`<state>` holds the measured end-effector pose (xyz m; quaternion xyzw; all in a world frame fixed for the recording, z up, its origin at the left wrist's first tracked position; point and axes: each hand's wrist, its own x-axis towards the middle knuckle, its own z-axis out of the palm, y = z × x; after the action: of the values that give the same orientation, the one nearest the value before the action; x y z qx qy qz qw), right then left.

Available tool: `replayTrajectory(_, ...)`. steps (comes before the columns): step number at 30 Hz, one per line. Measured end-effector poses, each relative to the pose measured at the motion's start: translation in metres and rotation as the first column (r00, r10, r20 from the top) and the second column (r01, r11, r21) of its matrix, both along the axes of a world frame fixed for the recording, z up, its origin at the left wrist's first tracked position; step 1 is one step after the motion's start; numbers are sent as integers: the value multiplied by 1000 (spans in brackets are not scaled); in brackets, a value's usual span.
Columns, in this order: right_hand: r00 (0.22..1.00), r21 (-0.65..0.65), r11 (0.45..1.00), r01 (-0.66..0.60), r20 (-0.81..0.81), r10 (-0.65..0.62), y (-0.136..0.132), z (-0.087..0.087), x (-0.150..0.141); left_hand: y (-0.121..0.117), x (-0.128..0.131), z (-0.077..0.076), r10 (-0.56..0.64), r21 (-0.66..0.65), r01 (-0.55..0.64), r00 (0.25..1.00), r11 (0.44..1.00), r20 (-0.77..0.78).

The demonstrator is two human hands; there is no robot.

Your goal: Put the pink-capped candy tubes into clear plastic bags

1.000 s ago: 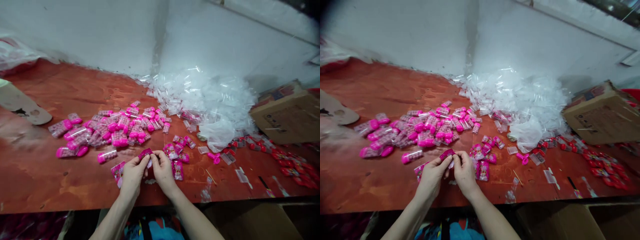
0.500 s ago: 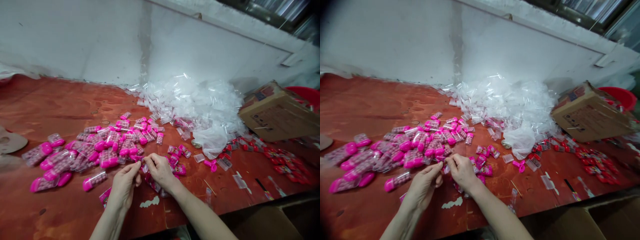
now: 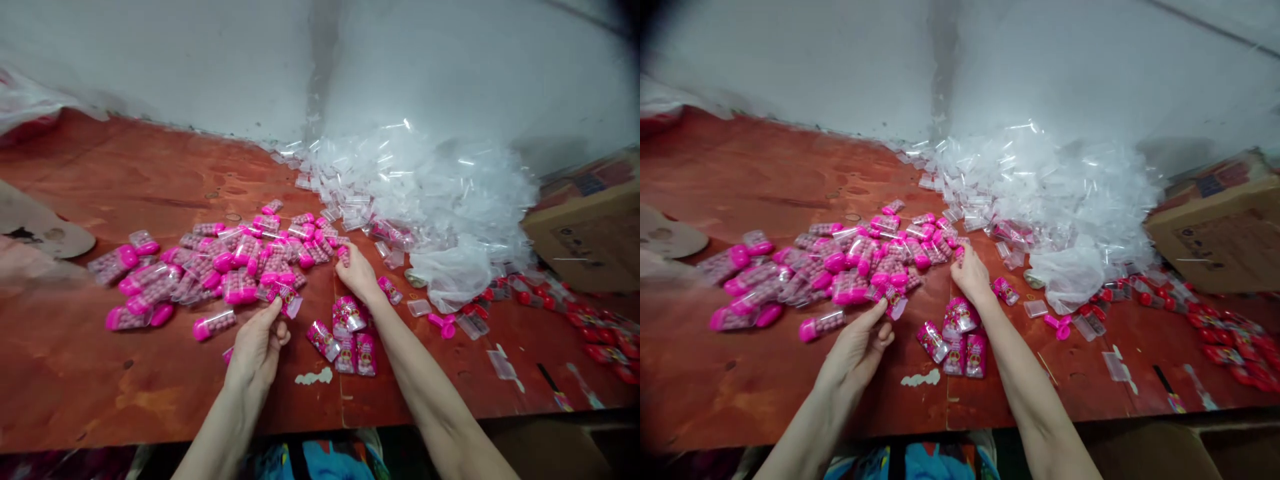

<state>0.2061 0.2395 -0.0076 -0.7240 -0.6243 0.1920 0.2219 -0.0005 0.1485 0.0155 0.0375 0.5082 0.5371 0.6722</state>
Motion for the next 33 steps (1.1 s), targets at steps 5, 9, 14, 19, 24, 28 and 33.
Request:
replayTrajectory(5,828,178,971,-162,-511,232,-79,24,-28,-4,2,-5,58,-9,-58,998,998,39)
replayTrajectory(9,738,221,967,-130,-630,243,-135,17,-61,-14,7,-3,61,21,-61,998,998,7)
replayTrajectory(14,733,206,975,-84,-650,200,-155,-3,-75,-31,9,1,7,81,-3,999,997,-47)
replayTrajectory(19,694,166,978,-126,-690,206,-167,-1,-70,-46,6,-2,-117,140,123,992,982,-53)
replayTrajectory(24,535,101,984,-149,-828,166,-182,-1,-70,-60,9,-5,-271,127,271,962,954,-22)
replayTrajectory(28,403,17,987,-160,-912,81,-193,-1,-74,-70,12,-4,-349,163,347,937,924,-16)
replayTrajectory(33,41,-112,956,-272,-994,-105,-200,6,-74,-78,6,-1,-433,194,436,899,879,-63)
